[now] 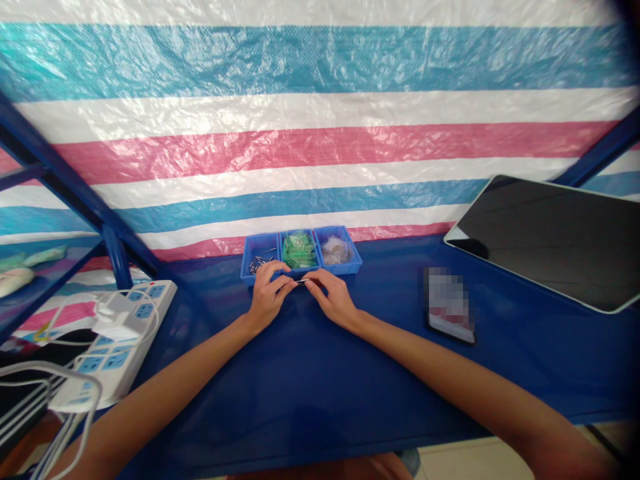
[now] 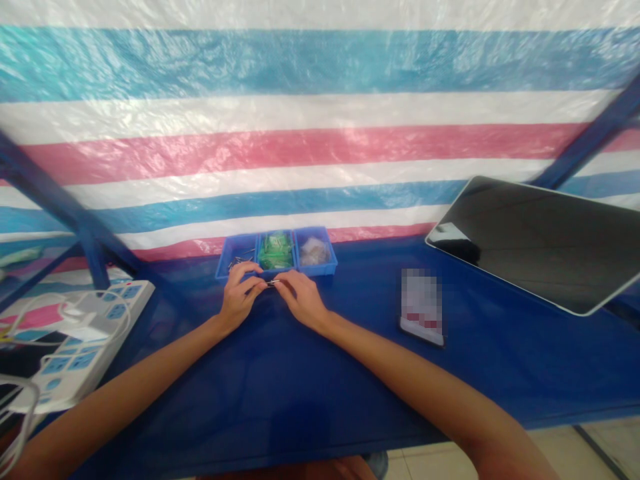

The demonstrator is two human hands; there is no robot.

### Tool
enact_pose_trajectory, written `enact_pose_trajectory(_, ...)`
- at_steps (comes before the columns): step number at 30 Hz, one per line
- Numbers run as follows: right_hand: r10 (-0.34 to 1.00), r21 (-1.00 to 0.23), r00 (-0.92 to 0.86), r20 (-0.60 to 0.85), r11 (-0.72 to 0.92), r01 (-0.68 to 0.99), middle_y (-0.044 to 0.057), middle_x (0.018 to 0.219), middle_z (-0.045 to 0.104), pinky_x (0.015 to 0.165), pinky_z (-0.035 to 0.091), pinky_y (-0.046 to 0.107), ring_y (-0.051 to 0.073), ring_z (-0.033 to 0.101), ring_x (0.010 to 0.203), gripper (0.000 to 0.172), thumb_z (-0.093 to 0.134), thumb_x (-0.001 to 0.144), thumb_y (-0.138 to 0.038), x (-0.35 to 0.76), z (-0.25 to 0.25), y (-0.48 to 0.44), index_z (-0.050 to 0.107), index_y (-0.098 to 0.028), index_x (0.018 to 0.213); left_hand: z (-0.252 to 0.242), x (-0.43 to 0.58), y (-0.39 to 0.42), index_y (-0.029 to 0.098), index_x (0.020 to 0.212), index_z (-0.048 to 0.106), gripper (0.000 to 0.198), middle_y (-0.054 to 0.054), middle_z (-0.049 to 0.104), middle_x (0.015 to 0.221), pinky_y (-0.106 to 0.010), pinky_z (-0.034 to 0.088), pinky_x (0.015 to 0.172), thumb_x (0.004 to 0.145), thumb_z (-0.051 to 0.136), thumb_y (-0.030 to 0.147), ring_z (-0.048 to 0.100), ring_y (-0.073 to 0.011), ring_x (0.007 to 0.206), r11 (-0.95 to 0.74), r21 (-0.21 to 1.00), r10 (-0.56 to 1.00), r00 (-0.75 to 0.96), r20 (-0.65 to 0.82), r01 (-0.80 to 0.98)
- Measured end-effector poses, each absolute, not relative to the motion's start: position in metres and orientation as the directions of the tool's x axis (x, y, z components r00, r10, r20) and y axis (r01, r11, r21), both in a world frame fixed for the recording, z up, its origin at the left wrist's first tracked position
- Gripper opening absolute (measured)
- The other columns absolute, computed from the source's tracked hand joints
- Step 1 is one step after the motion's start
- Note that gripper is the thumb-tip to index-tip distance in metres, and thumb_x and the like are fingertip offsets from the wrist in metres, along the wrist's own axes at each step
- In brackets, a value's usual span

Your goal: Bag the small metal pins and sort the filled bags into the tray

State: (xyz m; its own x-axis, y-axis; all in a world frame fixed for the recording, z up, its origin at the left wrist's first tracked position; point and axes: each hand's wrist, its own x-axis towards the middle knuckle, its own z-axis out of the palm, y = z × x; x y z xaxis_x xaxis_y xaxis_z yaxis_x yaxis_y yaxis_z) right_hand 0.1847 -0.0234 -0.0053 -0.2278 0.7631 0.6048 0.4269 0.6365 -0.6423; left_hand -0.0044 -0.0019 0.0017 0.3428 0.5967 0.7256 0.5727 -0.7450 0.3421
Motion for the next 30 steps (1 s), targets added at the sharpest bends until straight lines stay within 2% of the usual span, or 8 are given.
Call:
enact_pose_trajectory(11, 0.729, -0.605, -0.27, 0.629, 0.677, 0.419, 0.005, 0.084, 0.064, 0.075, 0.047, 0.03, 0.017, 0.059, 0.078, 0.021, 0.046, 0.093, -0.033, 0.1852, -0.0062, -0.0239, 0.063, -0.02, 0.091, 0.0042, -0.0052, -0.0034, 0.018, 0.069, 0.063, 0.028, -0.006, 0.061, 0.101, -0.042, 0.039, 0.097, 0.091, 0.049, 0.03, 0.052, -0.0206, 0.106, -0.753, 0.352, 0.608, 0.383, 0.696, 0.556)
enact_pose_trajectory(15, 0.73, -0.615, -0.269, 0.629, 0.678, 0.403, 0.005, 0.083, 0.063, 0.075, 0.046, 0.03, 0.017, 0.058, 0.078, 0.023, 0.046, 0.093, -0.033, 0.1853, -0.005, -0.0246, 0.063, -0.02, 0.086, 0.0051, -0.0051, -0.0046, 0.019, 0.082, 0.063, 0.023, -0.006, 0.061, 0.101, -0.041, 0.039, 0.097, 0.092, 0.045, 0.028, 0.052, -0.0198, 0.105, -0.749, 0.371, 0.614, 0.365, 0.7, 0.549)
enact_pose_trajectory(20, 0.739, -0.63, -0.251, 0.625, 0.668, 0.396, 0.005, 0.081, 0.062, 0.073, 0.046, 0.029, 0.017, 0.057, 0.077, 0.028, 0.042, 0.094, -0.035, 0.1857, -0.005, -0.0238, 0.063, -0.02, 0.083, 0.0056, -0.0036, -0.0046, 0.02, 0.097, 0.061, 0.016, -0.007, 0.062, 0.1, -0.039, 0.041, 0.096, 0.089, 0.052, 0.029, 0.054, -0.0195, 0.104, -0.759, 0.379, 0.602, 0.351, 0.717, 0.529)
enact_pose_trajectory(26, 0.738, -0.625, -0.251, 0.626, 0.667, 0.405, 0.005, 0.079, 0.06, 0.072, 0.046, 0.029, 0.016, 0.057, 0.076, 0.032, 0.04, 0.095, -0.035, 0.1858, -0.0055, -0.0226, 0.064, -0.019, 0.081, 0.0047, -0.0025, -0.003, 0.02, 0.091, 0.062, 0.012, -0.006, 0.062, 0.095, -0.038, 0.043, 0.093, 0.088, 0.055, 0.03, 0.055, -0.0194, 0.101, -0.769, 0.365, 0.588, 0.357, 0.726, 0.525)
enact_pose_trajectory(30, 0.741, -0.633, -0.229, 0.631, 0.663, 0.4, 0.005, 0.083, 0.061, 0.075, 0.046, 0.029, 0.017, 0.057, 0.077, 0.025, 0.042, 0.094, -0.034, 0.1853, -0.0045, -0.0235, 0.063, -0.019, 0.091, 0.0041, -0.0027, -0.0019, 0.019, 0.088, 0.062, 0.008, -0.005, 0.062, 0.095, -0.037, 0.043, 0.093, 0.087, 0.056, 0.025, 0.055, -0.0182, 0.099, -0.787, 0.355, 0.568, 0.37, 0.735, 0.504)
